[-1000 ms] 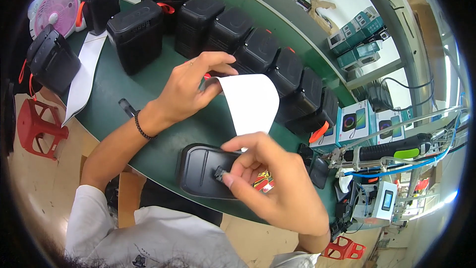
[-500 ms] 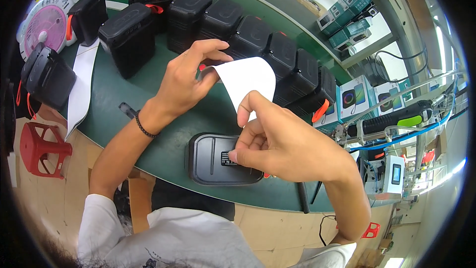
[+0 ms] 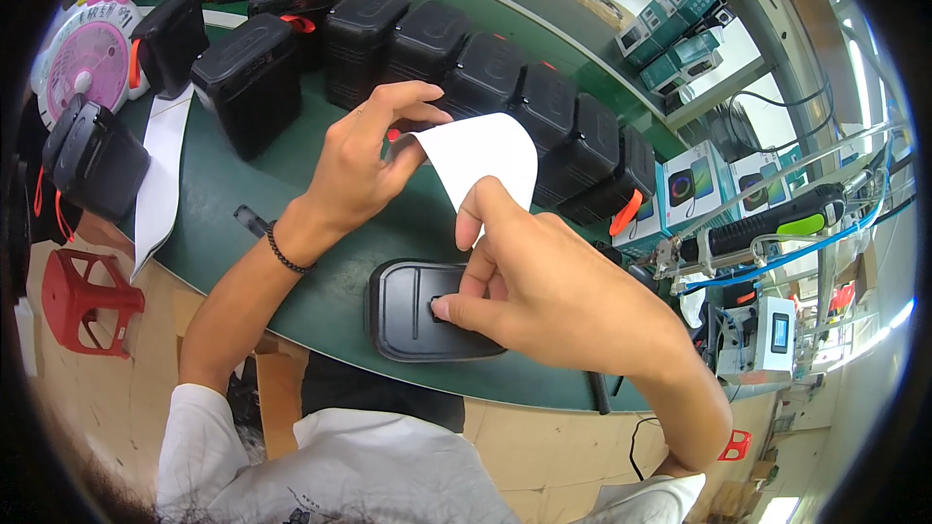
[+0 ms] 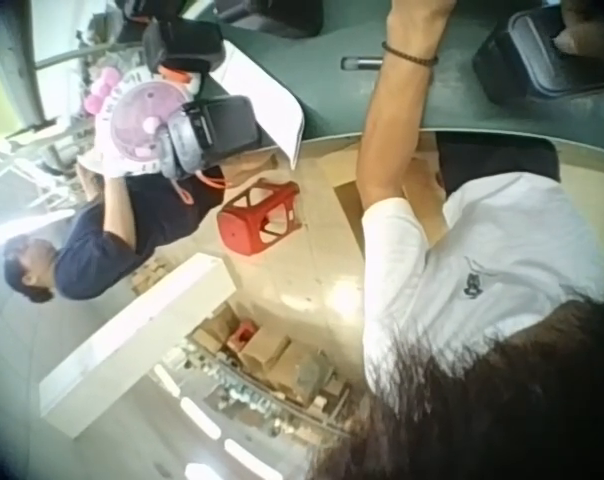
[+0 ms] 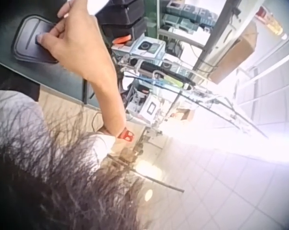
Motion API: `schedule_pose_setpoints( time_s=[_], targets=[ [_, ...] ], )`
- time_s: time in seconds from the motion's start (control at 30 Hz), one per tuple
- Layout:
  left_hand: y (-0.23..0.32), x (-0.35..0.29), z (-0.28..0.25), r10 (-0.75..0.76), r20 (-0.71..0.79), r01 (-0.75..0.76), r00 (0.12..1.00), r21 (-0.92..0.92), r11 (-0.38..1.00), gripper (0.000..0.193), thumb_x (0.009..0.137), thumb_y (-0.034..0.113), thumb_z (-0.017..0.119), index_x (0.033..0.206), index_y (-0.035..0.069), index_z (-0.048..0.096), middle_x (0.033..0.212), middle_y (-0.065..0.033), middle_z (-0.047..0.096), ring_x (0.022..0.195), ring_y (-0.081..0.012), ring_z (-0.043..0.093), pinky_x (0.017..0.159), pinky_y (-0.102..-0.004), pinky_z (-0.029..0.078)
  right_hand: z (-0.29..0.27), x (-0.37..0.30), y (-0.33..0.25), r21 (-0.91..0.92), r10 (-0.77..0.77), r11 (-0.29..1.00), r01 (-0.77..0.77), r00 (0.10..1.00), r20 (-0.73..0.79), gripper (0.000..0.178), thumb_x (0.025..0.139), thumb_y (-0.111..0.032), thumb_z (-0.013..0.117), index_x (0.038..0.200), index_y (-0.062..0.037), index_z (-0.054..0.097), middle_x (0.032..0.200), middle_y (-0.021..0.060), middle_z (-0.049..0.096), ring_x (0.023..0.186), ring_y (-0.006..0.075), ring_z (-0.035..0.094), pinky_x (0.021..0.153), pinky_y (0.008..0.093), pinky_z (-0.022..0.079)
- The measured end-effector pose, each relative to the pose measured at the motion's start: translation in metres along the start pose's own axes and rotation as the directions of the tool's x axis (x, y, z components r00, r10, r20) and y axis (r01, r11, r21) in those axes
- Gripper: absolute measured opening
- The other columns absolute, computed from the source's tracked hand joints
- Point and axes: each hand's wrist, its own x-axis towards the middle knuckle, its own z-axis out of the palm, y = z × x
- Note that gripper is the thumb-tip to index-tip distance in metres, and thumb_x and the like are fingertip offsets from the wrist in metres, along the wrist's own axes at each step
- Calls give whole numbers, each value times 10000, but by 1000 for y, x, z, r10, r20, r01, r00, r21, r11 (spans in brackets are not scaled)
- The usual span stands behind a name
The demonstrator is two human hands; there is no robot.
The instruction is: The person applies labels and red tags to electronic speakers by hand, working on an assembly line.
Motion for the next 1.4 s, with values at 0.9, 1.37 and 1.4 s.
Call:
schedule_pose_setpoints(
  time_s=[0.9,1.37,1.4],
  targets=[
    [-3,-1,0,-29,28,30,999,-33,999,511,821,-113,709,1289,34,564,1056,-125,756,959,-246,756,798,-322,594,-2,0,24,399,-64,917,17,993,104,410,901,-87,795,1054,-27,420,783,72,678,678,83,573,588,247,451],
    [-4,-2,-1,-48,27,49,998,-48,998,524,821,-114,712,1299,34,557,1054,-133,755,983,-255,758,807,-333,598,-4,5,7,8,-74,997,73,995,68,417,898,-100,773,1064,-8,402,762,156,696,641,212,642,596,353,490],
    [-4,-3,-2,-45,25,46,999,-45,998,524,821,-112,713,1299,35,556,1056,-132,755,978,-254,758,805,-331,598,-3,5,5,7,-73,997,72,995,70,417,898,-100,773,1064,-8,402,762,156,696,641,212,642,596,353,490]
  ],
)
